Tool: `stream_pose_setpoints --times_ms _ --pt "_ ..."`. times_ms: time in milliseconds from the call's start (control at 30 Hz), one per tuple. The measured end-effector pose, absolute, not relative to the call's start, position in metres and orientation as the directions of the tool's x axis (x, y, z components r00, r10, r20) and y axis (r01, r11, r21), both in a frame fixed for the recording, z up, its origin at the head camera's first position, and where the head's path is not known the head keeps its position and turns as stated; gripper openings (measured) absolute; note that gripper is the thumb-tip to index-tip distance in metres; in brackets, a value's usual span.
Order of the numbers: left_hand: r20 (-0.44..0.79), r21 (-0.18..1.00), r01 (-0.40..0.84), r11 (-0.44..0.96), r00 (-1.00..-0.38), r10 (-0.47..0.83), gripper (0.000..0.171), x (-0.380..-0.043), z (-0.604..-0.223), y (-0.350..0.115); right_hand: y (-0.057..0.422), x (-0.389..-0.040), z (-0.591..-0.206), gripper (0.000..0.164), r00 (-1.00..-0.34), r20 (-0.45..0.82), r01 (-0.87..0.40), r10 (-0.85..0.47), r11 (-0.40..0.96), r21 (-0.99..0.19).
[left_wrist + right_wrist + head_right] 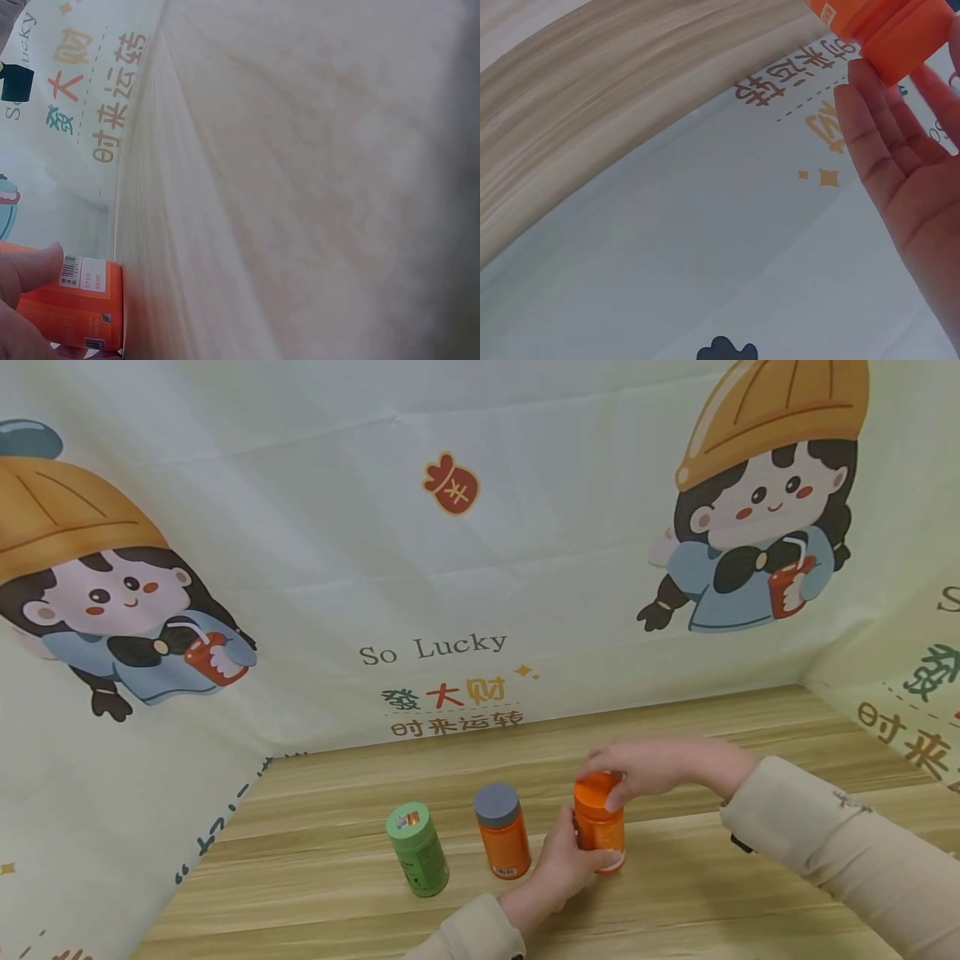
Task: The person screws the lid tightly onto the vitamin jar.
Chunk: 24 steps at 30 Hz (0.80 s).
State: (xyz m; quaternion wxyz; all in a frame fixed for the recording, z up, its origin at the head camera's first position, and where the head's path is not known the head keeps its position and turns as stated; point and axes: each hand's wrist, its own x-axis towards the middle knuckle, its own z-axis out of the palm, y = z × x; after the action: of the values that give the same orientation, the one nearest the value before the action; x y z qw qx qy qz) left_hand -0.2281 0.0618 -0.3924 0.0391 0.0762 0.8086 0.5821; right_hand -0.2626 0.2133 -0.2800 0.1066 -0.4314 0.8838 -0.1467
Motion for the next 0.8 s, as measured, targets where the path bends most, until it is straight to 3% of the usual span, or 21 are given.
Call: stream_pose_setpoints --times_ms 400,500,800 --pt "0.022 0.947 0.076 0.313 -0.985 0.172 0.049 -0.228 -0.393 0.061 0.203 -0.257 -0.289 0.034 -0.771 0.006 -0.604 -0.636 0.730 -0.319" --pt "0.017 0.946 0.071 0.316 -0.985 0.170 0.049 -0.228 -0.393 0.061 0.199 -0.255 -0.290 0.039 -0.809 0.013 -0.564 -0.588 0.768 -0.303" --pt "0.008 0.946 0.062 0.319 -0.986 0.169 0.056 -0.227 -0.392 0.062 0.190 -0.249 -0.294 0.054 -0.884 0.076 -0.467 -0.461 0.877 -0.110"
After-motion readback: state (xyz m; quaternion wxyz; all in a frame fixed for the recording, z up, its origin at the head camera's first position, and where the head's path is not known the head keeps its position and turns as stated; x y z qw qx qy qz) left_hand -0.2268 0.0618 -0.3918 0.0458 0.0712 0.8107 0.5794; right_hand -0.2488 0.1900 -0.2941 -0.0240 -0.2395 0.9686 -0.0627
